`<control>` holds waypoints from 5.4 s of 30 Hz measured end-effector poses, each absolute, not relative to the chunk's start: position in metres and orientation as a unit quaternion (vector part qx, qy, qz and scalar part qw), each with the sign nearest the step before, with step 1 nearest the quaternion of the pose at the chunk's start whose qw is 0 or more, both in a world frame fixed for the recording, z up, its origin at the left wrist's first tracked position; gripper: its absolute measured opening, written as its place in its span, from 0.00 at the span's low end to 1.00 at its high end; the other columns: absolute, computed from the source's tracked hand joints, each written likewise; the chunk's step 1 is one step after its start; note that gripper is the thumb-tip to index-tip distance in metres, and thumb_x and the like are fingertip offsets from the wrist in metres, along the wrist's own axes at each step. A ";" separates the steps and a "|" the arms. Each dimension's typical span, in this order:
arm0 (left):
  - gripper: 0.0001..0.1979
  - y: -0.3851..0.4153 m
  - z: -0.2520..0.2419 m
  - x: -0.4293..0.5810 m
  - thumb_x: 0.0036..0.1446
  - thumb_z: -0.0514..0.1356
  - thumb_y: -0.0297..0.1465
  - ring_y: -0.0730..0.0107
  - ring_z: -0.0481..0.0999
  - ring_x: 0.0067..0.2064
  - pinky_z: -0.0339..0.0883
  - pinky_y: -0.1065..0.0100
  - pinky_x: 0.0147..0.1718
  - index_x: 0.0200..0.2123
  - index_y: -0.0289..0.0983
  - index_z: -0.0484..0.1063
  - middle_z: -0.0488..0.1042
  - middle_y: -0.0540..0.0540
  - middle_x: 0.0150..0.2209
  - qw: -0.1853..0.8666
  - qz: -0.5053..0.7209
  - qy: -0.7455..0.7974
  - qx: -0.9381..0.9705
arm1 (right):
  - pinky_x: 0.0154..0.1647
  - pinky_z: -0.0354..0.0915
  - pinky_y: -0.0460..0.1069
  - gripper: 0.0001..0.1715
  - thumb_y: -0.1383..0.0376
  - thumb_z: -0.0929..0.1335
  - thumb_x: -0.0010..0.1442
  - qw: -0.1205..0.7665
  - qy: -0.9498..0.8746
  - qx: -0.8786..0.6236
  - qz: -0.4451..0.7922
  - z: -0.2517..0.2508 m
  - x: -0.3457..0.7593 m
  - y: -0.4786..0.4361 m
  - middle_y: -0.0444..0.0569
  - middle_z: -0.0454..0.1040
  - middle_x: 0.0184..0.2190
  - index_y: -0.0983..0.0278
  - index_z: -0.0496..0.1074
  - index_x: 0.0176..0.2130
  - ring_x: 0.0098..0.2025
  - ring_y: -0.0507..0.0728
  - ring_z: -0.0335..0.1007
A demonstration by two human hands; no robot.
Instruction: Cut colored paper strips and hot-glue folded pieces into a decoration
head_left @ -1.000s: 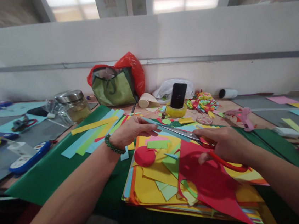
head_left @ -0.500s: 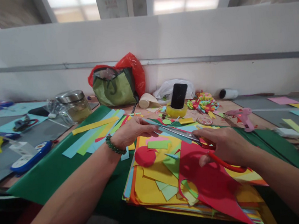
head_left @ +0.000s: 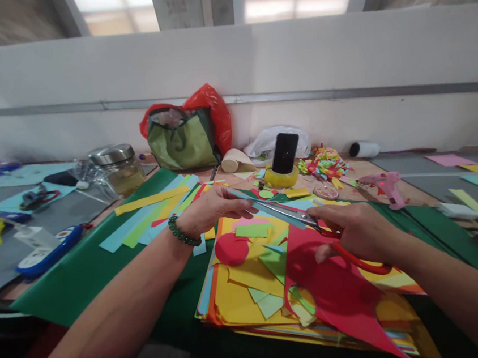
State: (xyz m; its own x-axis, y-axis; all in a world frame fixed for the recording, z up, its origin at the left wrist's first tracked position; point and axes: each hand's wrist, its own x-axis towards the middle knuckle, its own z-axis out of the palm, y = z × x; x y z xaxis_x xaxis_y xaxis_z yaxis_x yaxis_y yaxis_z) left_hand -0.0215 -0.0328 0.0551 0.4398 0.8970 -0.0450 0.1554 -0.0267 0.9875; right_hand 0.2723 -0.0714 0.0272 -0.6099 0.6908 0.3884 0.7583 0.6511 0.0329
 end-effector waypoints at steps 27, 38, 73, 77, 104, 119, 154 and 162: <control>0.13 -0.041 0.059 -0.015 0.45 0.68 0.39 0.66 0.79 0.32 0.71 0.70 0.33 0.27 0.34 0.81 0.81 0.42 0.29 0.513 0.312 0.420 0.681 | 0.24 0.56 0.48 0.38 0.37 0.68 0.51 0.174 -0.893 -0.392 -0.137 0.021 0.270 -0.069 0.51 0.78 0.28 0.61 0.75 0.48 0.24 0.57 0.71; 0.12 -0.042 0.059 -0.016 0.44 0.69 0.39 0.69 0.77 0.30 0.69 0.71 0.31 0.26 0.35 0.81 0.81 0.43 0.27 0.523 0.311 0.421 0.672 | 0.24 0.59 0.48 0.36 0.40 0.70 0.50 0.167 -0.901 -0.377 -0.132 0.028 0.270 -0.072 0.51 0.79 0.29 0.64 0.76 0.46 0.25 0.58 0.73; 0.05 -0.040 0.043 -0.008 0.46 0.67 0.30 0.72 0.77 0.29 0.67 0.72 0.32 0.26 0.34 0.80 0.80 0.46 0.25 0.585 0.302 0.410 0.631 | 0.25 0.55 0.47 0.35 0.38 0.67 0.53 0.170 -0.900 -0.387 -0.103 0.017 0.269 -0.070 0.50 0.78 0.24 0.63 0.76 0.45 0.23 0.57 0.71; 0.06 -0.039 0.042 -0.009 0.46 0.67 0.32 0.72 0.77 0.30 0.66 0.72 0.31 0.27 0.34 0.80 0.80 0.46 0.25 0.582 0.293 0.421 0.631 | 0.24 0.55 0.48 0.34 0.39 0.66 0.54 0.173 -0.900 -0.387 -0.104 0.016 0.268 -0.069 0.50 0.78 0.25 0.63 0.76 0.44 0.23 0.56 0.70; 0.10 -0.042 0.051 -0.014 0.45 0.69 0.35 0.71 0.77 0.30 0.68 0.71 0.33 0.27 0.34 0.76 0.78 0.47 0.27 0.625 0.202 0.329 0.679 | 0.22 0.52 0.46 0.33 0.40 0.65 0.56 0.137 -0.869 -0.476 -0.021 0.030 0.273 -0.065 0.44 0.70 0.20 0.62 0.72 0.47 0.20 0.54 0.63; 0.10 -0.036 0.059 -0.026 0.48 0.61 0.35 0.71 0.68 0.22 0.67 0.69 0.23 0.22 0.36 0.64 0.67 0.49 0.19 0.745 0.247 0.196 0.587 | 0.30 0.60 0.47 0.19 0.70 0.68 0.48 -0.011 -0.911 -0.409 0.044 0.031 0.266 -0.076 0.48 0.74 0.32 0.57 0.77 0.41 0.34 0.57 0.72; 0.16 -0.040 0.056 -0.031 0.44 0.71 0.40 0.75 0.68 0.23 0.61 0.73 0.22 0.26 0.34 0.72 0.68 0.50 0.22 0.698 0.212 0.229 0.645 | 0.18 0.59 0.42 0.25 0.53 0.73 0.51 0.254 -0.808 -0.384 0.368 0.086 0.225 -0.032 0.48 0.78 0.37 0.65 0.76 0.45 0.20 0.45 0.60; 0.19 -0.039 0.048 -0.025 0.46 0.69 0.43 0.74 0.71 0.20 0.59 0.74 0.19 0.32 0.34 0.71 0.72 0.49 0.21 0.709 0.164 0.223 0.649 | 0.27 0.68 0.46 0.30 0.60 0.72 0.49 0.303 -0.743 -0.312 0.509 0.054 0.183 -0.053 0.44 0.76 0.28 0.65 0.65 0.50 0.24 0.50 0.71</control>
State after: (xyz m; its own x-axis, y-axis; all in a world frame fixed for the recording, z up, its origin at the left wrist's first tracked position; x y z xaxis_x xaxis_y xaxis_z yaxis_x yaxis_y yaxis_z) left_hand -0.0250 -0.0390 0.0483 0.8472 0.5211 -0.1035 0.0568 0.1049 0.9929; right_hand 0.1829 -0.0526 0.0539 -0.6220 0.7716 0.1329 0.1548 0.2876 -0.9452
